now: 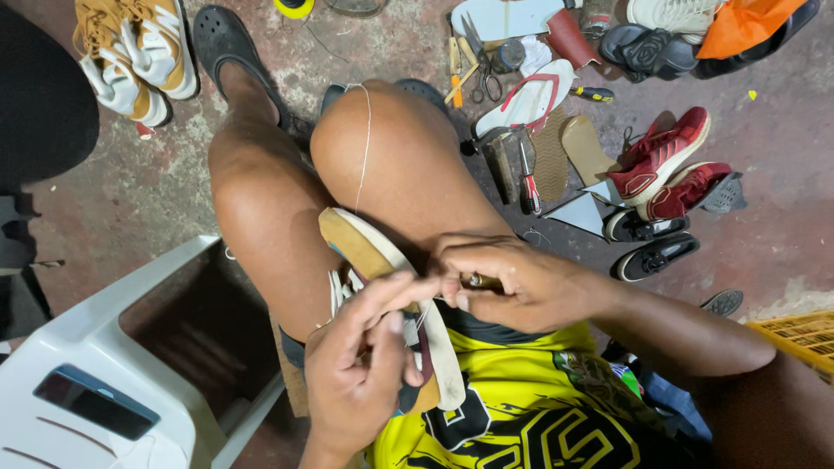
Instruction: The person is repairing a sneaker by hand-sewing the sole to the upper. They use a needle and white thread, repeatedly piercing the shoe's edge and pulling the thread tight to secure the bond. The task is performed while sitting with the shoe resting on their lap.
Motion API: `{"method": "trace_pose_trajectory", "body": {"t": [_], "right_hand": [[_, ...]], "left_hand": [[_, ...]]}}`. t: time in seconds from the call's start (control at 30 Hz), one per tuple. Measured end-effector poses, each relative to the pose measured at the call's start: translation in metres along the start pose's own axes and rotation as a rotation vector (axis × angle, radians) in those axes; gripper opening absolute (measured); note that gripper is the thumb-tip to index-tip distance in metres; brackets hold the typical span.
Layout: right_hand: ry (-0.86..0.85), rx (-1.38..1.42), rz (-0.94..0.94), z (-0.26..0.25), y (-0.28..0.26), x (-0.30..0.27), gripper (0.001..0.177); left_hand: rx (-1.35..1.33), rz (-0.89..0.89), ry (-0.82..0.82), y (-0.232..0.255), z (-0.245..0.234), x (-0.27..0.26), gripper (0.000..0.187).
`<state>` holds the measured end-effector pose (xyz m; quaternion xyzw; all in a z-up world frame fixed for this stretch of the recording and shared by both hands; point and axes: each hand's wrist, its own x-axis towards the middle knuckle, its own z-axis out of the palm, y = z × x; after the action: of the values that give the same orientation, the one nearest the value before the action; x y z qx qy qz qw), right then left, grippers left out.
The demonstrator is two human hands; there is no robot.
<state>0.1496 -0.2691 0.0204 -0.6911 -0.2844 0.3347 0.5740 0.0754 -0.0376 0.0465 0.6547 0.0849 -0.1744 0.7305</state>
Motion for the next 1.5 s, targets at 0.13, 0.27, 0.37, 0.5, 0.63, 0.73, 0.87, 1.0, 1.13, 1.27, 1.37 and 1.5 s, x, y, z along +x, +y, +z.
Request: {"method": "trace_pose_trajectory", "body": {"t": [0.13, 0.27, 0.37, 0.5, 0.63, 0.73, 0.87, 1.0, 1.13, 1.27, 1.37, 1.5], "right_hand": [[-0.024, 0.271, 0.104, 0.001, 0.004, -0.001, 0.003], [-0.008, 0.256, 0.029, 0.001, 0.005, -0.005, 0.006], [-0.078, 0.337, -0.005, -0.006, 0.005, -0.010, 0.008], [-0.147, 0.500, 0.276, -0.014, -0.007, -0.020, 0.017], [-0.108, 0.149, 0.186, -0.025, -0.023, -0.027, 0.013], [-0.037, 0.078, 0.229, -0.019, -0.037, -0.031, 0.011], [0.106, -0.126, 0.289, -0.005, -0.038, -0.018, 0.014], [0.277, -0.441, -0.150, 0.008, -0.027, 0.007, 0.018], [0.236, -0.583, -0.144, 0.006, -0.024, 0.008, 0.013], [0.234, -0.873, 0.122, -0.025, -0.008, -0.008, 0.016], [0.326, -1.167, 0.180, -0.073, 0.011, -0.028, 0.015], [0.515, -1.472, 0.349, -0.123, 0.023, -0.056, 0.020]], "left_hand": [[0.238, 0.208, 0.067, 0.014, 0.013, 0.010, 0.029], [0.497, 0.349, 0.210, 0.025, 0.009, 0.006, 0.025], [0.690, 0.290, 0.274, 0.025, 0.008, -0.002, 0.027], [0.711, 0.145, 0.246, 0.026, 0.007, -0.008, 0.027], [0.224, -0.010, 0.066, 0.030, 0.006, -0.003, 0.033], [0.306, 0.070, 0.050, 0.026, 0.016, 0.009, 0.038], [0.497, 0.145, 0.070, 0.019, 0.027, 0.015, 0.058], [0.627, 0.288, 0.085, 0.011, 0.028, 0.014, 0.078], [0.658, 0.306, 0.131, 0.008, 0.026, 0.011, 0.091], [0.604, 0.307, 0.129, 0.006, 0.029, 0.011, 0.095], [0.605, 0.275, 0.125, 0.007, 0.030, 0.008, 0.095], [0.626, 0.319, 0.099, 0.008, 0.028, 0.012, 0.094]]}}
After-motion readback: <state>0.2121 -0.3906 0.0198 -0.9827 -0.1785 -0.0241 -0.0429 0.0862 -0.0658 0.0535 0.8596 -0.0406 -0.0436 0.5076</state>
